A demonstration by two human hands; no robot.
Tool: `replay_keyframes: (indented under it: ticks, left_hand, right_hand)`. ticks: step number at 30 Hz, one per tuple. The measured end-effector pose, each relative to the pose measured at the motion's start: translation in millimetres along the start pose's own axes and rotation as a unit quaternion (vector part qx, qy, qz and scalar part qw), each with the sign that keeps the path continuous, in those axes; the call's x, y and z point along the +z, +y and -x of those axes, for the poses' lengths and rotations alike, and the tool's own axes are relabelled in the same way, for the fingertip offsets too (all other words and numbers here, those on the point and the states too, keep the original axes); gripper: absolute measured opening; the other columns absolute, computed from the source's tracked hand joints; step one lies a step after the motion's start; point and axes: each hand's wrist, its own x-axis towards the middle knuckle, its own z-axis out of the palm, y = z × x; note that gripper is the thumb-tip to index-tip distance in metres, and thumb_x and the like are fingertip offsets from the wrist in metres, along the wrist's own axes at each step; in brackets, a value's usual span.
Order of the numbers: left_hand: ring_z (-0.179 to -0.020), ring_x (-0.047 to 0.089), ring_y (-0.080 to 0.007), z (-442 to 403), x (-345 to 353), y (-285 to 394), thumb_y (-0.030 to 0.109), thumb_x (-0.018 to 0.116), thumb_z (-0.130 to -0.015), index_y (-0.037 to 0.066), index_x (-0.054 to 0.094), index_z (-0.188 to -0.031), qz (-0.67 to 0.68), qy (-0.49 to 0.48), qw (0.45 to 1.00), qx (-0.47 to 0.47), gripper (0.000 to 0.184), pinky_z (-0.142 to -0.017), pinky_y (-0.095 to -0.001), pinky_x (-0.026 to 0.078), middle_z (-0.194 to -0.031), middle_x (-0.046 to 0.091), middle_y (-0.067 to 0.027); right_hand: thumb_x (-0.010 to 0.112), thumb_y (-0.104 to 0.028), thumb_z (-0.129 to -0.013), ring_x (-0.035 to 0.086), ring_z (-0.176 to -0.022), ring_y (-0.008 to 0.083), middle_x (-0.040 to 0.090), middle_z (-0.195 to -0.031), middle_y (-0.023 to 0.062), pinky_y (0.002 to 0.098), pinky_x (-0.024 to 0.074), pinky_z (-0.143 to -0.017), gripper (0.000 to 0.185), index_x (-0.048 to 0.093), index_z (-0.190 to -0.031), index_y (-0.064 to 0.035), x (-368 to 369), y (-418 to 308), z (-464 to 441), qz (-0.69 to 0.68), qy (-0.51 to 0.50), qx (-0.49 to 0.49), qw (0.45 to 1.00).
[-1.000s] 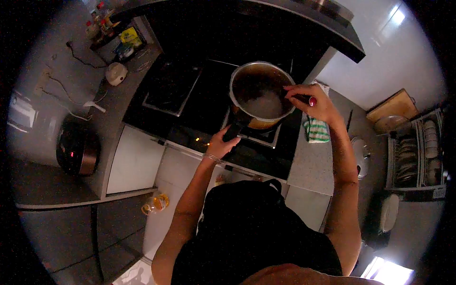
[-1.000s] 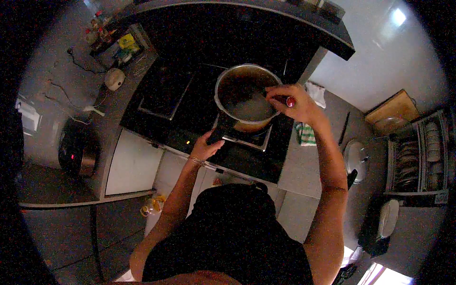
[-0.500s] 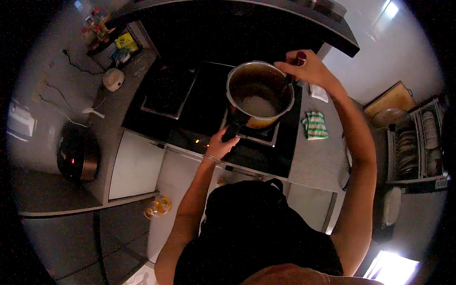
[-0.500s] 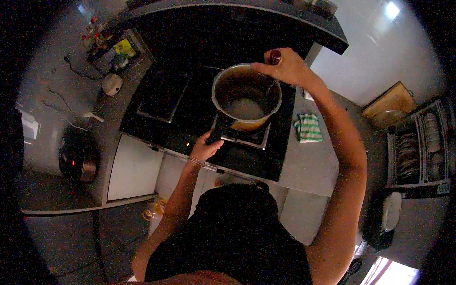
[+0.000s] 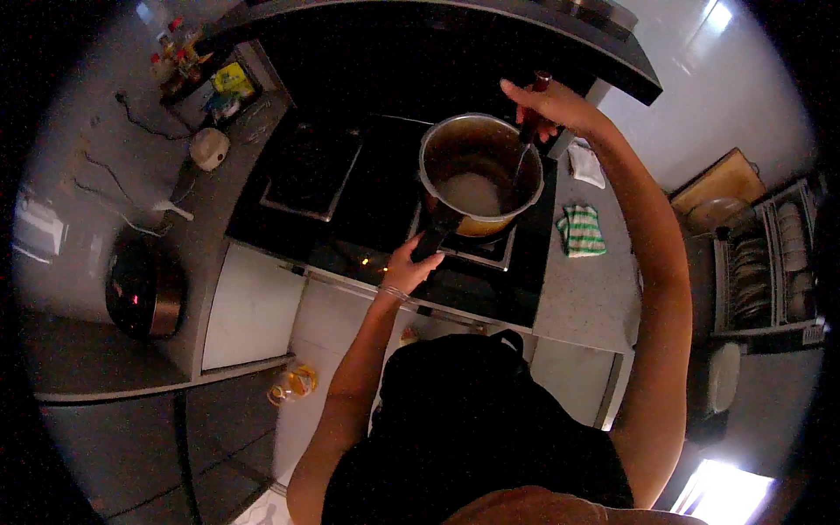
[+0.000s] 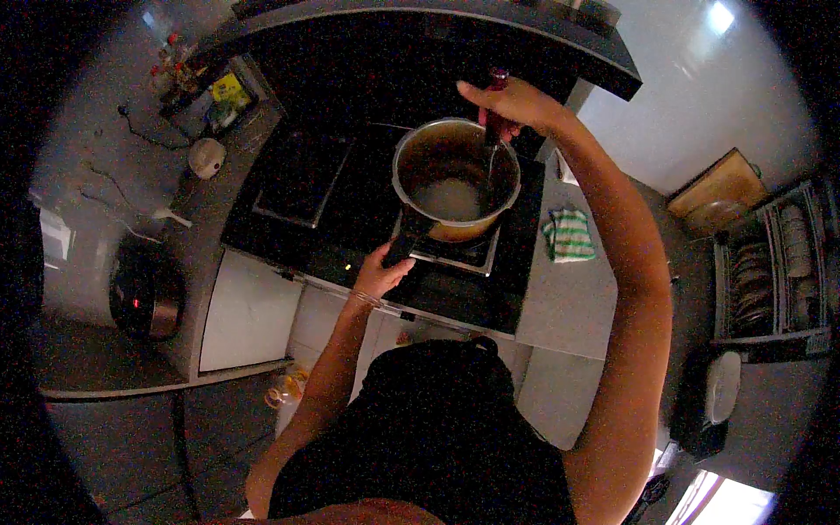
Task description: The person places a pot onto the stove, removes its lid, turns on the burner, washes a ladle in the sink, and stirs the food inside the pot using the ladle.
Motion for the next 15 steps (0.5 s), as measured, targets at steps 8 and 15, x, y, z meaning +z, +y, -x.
replay_keyframes:
  ticks: [8, 15]
  left_hand:
    - [-0.052, 0.048, -0.0058, 0.4, 1.0, -2.1, 0.028, 0.069, -0.077, 0.008, 0.056, -0.114, -0.023, 0.006, 1.000, 0.005, 0.044, -0.046, -0.0219, 0.039, -0.069, 0.059, 0.0004]
    - [-0.050, 0.047, -0.0059, 1.1, 1.1, -4.4, 0.027, 0.068, -0.078, 0.006, 0.057, -0.111, -0.016, 0.012, 1.000, 0.011, 0.040, -0.045, -0.0216, 0.038, -0.065, 0.056, 0.0004]
  right_hand:
    - [0.038, -0.072, -0.079, 0.053, -0.048, 0.0147, 0.059, -0.061, 0.0080, 0.0222, 0.0429, -0.049, 0.073, 0.059, -0.068, -0.0032, -0.9, 40.9, -2.6, -0.250, 0.080, 0.051, 0.964]
    - [0.037, -0.070, -0.080, 0.054, -0.048, 0.0158, 0.065, -0.072, 0.0113, 0.0250, 0.0472, -0.050, 0.073, 0.061, -0.067, -0.0019, -20.9, 32.6, 23.9, -0.148, 0.127, 0.002, 0.981]
